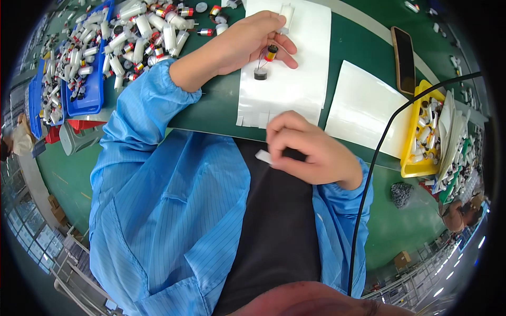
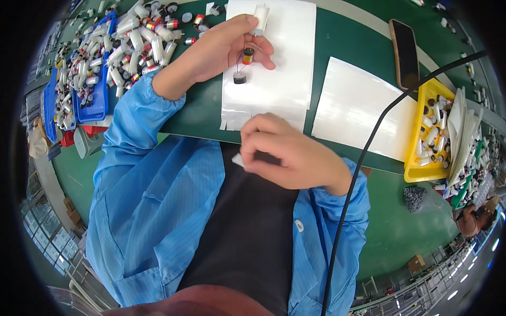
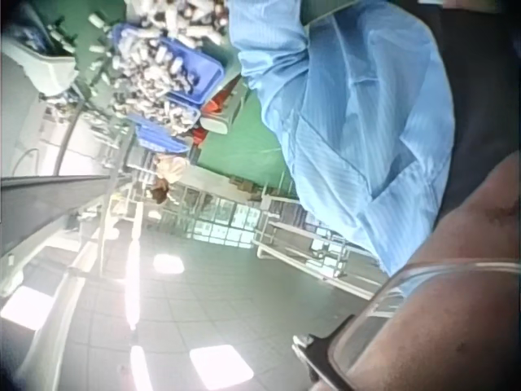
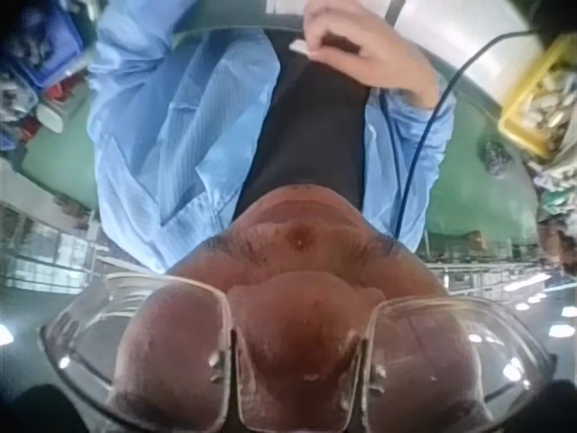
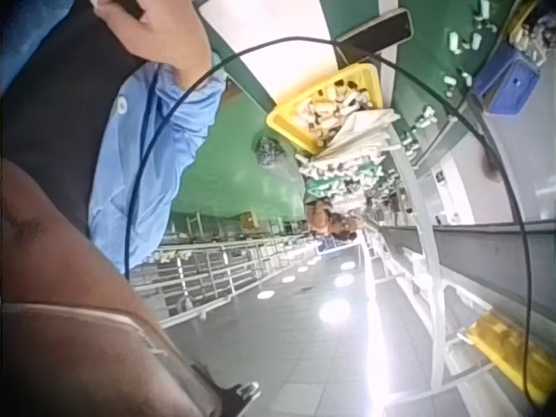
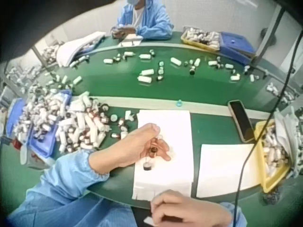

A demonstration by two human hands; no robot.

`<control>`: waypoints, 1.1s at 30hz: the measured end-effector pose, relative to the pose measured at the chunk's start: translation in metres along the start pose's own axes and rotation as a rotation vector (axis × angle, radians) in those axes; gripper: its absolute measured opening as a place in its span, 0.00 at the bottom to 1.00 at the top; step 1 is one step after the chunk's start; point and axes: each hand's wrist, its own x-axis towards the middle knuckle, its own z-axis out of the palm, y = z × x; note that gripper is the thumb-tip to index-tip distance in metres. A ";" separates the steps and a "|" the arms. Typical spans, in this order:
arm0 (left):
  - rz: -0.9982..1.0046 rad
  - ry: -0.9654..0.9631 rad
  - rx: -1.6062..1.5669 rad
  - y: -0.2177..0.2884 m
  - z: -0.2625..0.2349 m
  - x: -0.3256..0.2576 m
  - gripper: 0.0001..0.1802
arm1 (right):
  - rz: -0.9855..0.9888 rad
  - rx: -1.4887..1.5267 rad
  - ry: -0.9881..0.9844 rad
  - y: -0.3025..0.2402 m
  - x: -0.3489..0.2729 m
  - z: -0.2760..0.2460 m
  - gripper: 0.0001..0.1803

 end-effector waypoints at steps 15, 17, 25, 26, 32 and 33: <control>0.252 -0.213 -0.577 0.063 0.057 0.037 0.26 | -0.378 -0.450 1.172 0.051 0.070 -0.082 0.26; 0.256 -0.254 -0.525 0.057 0.053 0.039 0.27 | -0.384 -0.423 1.198 0.052 0.067 -0.082 0.27; 0.418 -0.180 0.141 0.060 0.043 0.042 0.27 | -0.282 0.321 1.133 0.044 0.056 -0.088 0.26; 0.444 -0.164 0.204 0.059 0.039 0.044 0.27 | -0.291 0.328 1.123 0.044 0.055 -0.088 0.26; 0.491 -0.068 0.264 0.056 0.032 0.051 0.24 | -0.381 -0.048 1.102 0.053 0.059 -0.086 0.24; 0.501 -0.055 0.268 0.057 0.033 0.051 0.22 | -0.388 -0.159 1.103 0.054 0.059 -0.086 0.23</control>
